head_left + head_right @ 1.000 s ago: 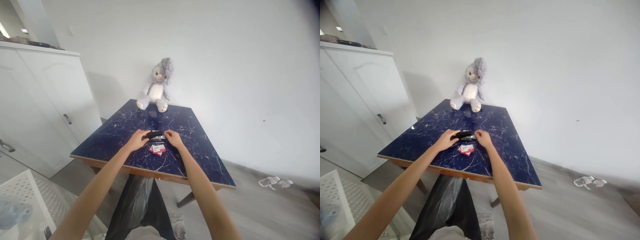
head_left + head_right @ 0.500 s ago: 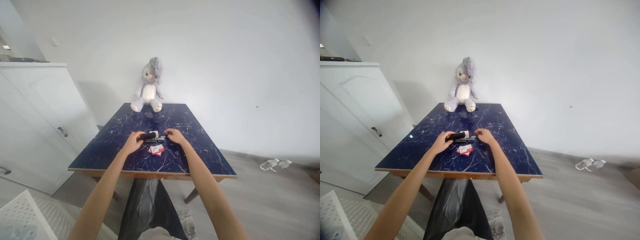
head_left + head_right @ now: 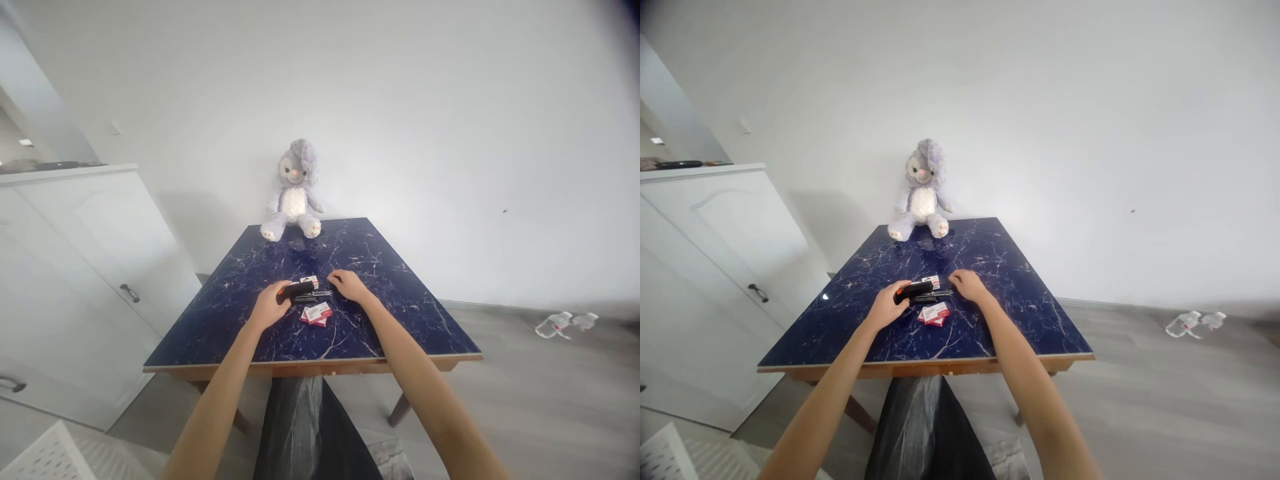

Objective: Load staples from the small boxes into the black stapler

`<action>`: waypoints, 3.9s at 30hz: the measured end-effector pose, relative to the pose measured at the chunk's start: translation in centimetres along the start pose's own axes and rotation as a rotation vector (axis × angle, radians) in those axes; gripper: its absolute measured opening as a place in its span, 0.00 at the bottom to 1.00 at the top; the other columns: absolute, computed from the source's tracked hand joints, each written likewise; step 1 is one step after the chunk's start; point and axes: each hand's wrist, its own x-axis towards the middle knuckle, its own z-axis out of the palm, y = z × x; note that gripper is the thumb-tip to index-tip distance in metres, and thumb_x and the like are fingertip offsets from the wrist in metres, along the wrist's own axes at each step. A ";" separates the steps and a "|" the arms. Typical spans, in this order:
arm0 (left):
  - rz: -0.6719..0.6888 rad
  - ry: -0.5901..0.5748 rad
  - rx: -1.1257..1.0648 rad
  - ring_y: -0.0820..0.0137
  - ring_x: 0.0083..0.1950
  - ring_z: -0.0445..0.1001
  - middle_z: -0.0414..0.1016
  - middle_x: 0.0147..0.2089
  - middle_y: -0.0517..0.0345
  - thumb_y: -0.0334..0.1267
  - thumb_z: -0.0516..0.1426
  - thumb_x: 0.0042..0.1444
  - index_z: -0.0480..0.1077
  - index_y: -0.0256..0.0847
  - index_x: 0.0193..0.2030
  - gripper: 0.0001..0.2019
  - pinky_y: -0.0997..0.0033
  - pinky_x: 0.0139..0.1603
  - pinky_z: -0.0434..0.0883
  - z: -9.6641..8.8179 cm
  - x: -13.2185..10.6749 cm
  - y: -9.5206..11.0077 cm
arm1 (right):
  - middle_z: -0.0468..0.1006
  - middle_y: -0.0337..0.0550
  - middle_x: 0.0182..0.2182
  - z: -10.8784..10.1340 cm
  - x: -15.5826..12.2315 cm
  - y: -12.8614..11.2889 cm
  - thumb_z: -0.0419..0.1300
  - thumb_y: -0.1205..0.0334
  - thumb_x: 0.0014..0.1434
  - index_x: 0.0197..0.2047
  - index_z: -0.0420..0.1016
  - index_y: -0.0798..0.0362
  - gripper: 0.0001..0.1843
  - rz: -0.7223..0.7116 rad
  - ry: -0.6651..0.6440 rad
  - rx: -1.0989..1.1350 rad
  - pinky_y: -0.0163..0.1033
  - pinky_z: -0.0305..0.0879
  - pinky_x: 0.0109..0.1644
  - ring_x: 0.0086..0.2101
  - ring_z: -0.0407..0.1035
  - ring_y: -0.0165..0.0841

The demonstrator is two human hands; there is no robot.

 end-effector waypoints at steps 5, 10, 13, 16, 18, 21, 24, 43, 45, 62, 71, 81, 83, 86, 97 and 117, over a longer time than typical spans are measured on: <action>0.031 -0.026 -0.029 0.59 0.58 0.72 0.74 0.59 0.53 0.37 0.56 0.59 0.67 0.50 0.64 0.25 0.54 0.61 0.67 0.1 0.1 0.2 | 0.80 0.40 0.34 -0.4 0.0 -0.1 0.51 0.57 0.65 0.47 0.77 0.51 0.16 0.167 0.155 0.290 0.36 0.66 0.44 0.34 0.72 0.32; 0.030 -0.012 -0.031 0.59 0.59 0.71 0.75 0.59 0.53 0.39 0.55 0.61 0.67 0.50 0.64 0.23 0.52 0.62 0.67 0.6 0.4 -0.2 | 0.75 0.40 0.31 -0.6 0.1 -0.9 0.54 0.45 0.62 0.48 0.77 0.54 0.24 0.227 0.107 0.743 0.33 0.66 0.36 0.29 0.67 0.28; 0.023 -0.012 -0.035 0.59 0.59 0.71 0.74 0.61 0.54 0.39 0.55 0.62 0.67 0.50 0.65 0.23 0.52 0.63 0.67 0.8 0.5 -0.4 | 0.75 0.40 0.32 -0.7 -0.3 -1.6 0.60 0.42 0.58 0.49 0.78 0.55 0.27 0.213 0.041 0.897 0.34 0.66 0.39 0.30 0.66 0.28; 0.030 -0.013 -0.045 0.60 0.60 0.71 0.73 0.62 0.55 0.39 0.55 0.63 0.67 0.50 0.65 0.23 0.52 0.64 0.66 0.8 0.4 -0.4 | 0.77 0.40 0.32 -0.8 -0.6 -1.9 0.63 0.43 0.54 0.50 0.79 0.54 0.27 0.206 -0.019 0.820 0.35 0.66 0.39 0.30 0.67 0.28; 0.046 -0.019 -0.061 0.60 0.62 0.70 0.72 0.63 0.56 0.38 0.54 0.63 0.67 0.51 0.65 0.23 0.52 0.65 0.65 0.8 0.3 -0.4 | 0.78 0.40 0.31 -0.9 -0.6 -1.9 0.64 0.44 0.54 0.48 0.80 0.54 0.26 0.198 -0.009 0.659 0.36 0.66 0.39 0.29 0.67 0.29; 0.047 -0.024 -0.122 0.61 0.64 0.68 0.71 0.64 0.58 0.38 0.54 0.63 0.68 0.51 0.64 0.22 0.52 0.67 0.63 0.7 0.4 -0.9 | 0.78 0.39 0.28 -0.7 -0.6 -1.8 0.64 0.44 0.53 0.45 0.82 0.53 0.23 0.187 0.113 0.415 0.37 0.65 0.40 0.29 0.69 0.31; -0.047 -0.024 -0.289 0.61 0.64 0.70 0.71 0.64 0.55 0.39 0.58 0.60 0.66 0.48 0.65 0.25 0.54 0.67 0.63 0.9 0.7 -2.1 | 0.79 0.39 0.28 -0.4 -0.6 -2.0 0.64 0.43 0.53 0.42 0.84 0.51 0.22 0.188 0.206 0.322 0.37 0.66 0.41 0.30 0.70 0.32; -0.224 -0.042 -0.217 0.55 0.66 0.65 0.70 0.64 0.44 0.40 0.64 0.54 0.54 0.42 0.72 0.40 0.51 0.65 0.62 1.7 1.0 -3.8 | 0.82 0.39 0.42 0.5 -0.9 -2.7 0.67 0.53 0.54 0.42 0.84 0.45 0.12 0.056 -0.007 0.273 0.38 0.66 0.51 0.41 0.75 0.35; -0.223 -0.045 -0.238 0.55 0.64 0.68 0.70 0.64 0.45 0.39 0.64 0.53 0.55 0.44 0.72 0.40 0.51 0.64 0.64 1.7 1.0 -3.7 | 0.82 0.39 0.42 0.5 -1.0 -2.8 0.68 0.54 0.54 0.42 0.84 0.44 0.12 0.051 -0.043 0.265 0.38 0.67 0.51 0.40 0.75 0.35; -0.223 -0.002 -0.164 0.55 0.64 0.68 0.74 0.60 0.46 0.39 0.66 0.51 0.60 0.43 0.69 0.38 0.48 0.65 0.62 1.5 1.0 -3.0 | 0.82 0.49 0.38 -1.5 -1.5 -2.8 0.58 0.54 0.62 0.45 0.80 0.51 0.14 0.214 -0.004 -0.111 0.40 0.65 0.44 0.39 0.75 0.41; -0.221 0.010 -0.133 0.53 0.61 0.71 0.76 0.56 0.44 0.42 0.67 0.49 0.64 0.42 0.66 0.36 0.49 0.62 0.64 1.0 0.9 -2.5 | 0.81 0.52 0.37 -0.7 -1.7 -2.9 0.55 0.57 0.60 0.41 0.80 0.50 0.13 0.224 -0.125 -0.368 0.41 0.65 0.43 0.38 0.75 0.44; -0.134 -0.020 -0.109 0.56 0.56 0.75 0.78 0.55 0.53 0.42 0.64 0.52 0.74 0.46 0.56 0.23 0.56 0.59 0.69 0.8 1.1 -2.3 | 0.81 0.47 0.38 0.5 -1.2 -5.7 0.54 0.50 0.62 0.38 0.79 0.50 0.16 0.211 -0.183 -0.372 0.38 0.63 0.43 0.40 0.75 0.40; -0.128 -0.024 -0.134 0.56 0.57 0.75 0.77 0.56 0.53 0.42 0.64 0.52 0.74 0.46 0.56 0.23 0.57 0.60 0.69 0.8 1.1 -2.3 | 0.81 0.48 0.37 0.7 -1.1 -6.1 0.53 0.50 0.62 0.37 0.80 0.50 0.17 0.194 -0.188 -0.370 0.37 0.63 0.42 0.39 0.75 0.39; -0.126 -0.019 -0.150 0.56 0.58 0.74 0.77 0.57 0.53 0.41 0.64 0.51 0.74 0.46 0.57 0.24 0.56 0.62 0.68 0.9 1.2 -2.3 | 0.81 0.48 0.36 1.0 -0.9 -6.5 0.53 0.50 0.62 0.36 0.80 0.50 0.18 0.180 -0.190 -0.364 0.37 0.63 0.42 0.38 0.75 0.39; -0.178 -0.023 -0.181 0.56 0.58 0.74 0.77 0.57 0.52 0.39 0.64 0.51 0.72 0.46 0.58 0.26 0.54 0.62 0.67 0.8 1.1 -2.2 | 0.81 0.43 0.34 1.1 -0.9 -5.3 0.56 0.53 0.61 0.35 0.79 0.49 0.13 0.209 -0.129 -0.277 0.34 0.61 0.39 0.37 0.74 0.36; -0.215 -0.047 -0.259 0.64 0.40 0.78 0.80 0.45 0.55 0.44 0.65 0.48 0.73 0.42 0.51 0.23 0.66 0.43 0.72 0.5 0.9 -1.1 | 0.81 0.43 0.40 1.6 -0.6 -4.5 0.55 0.59 0.64 0.42 0.79 0.50 0.12 0.048 -0.089 -0.263 0.34 0.62 0.47 0.41 0.73 0.35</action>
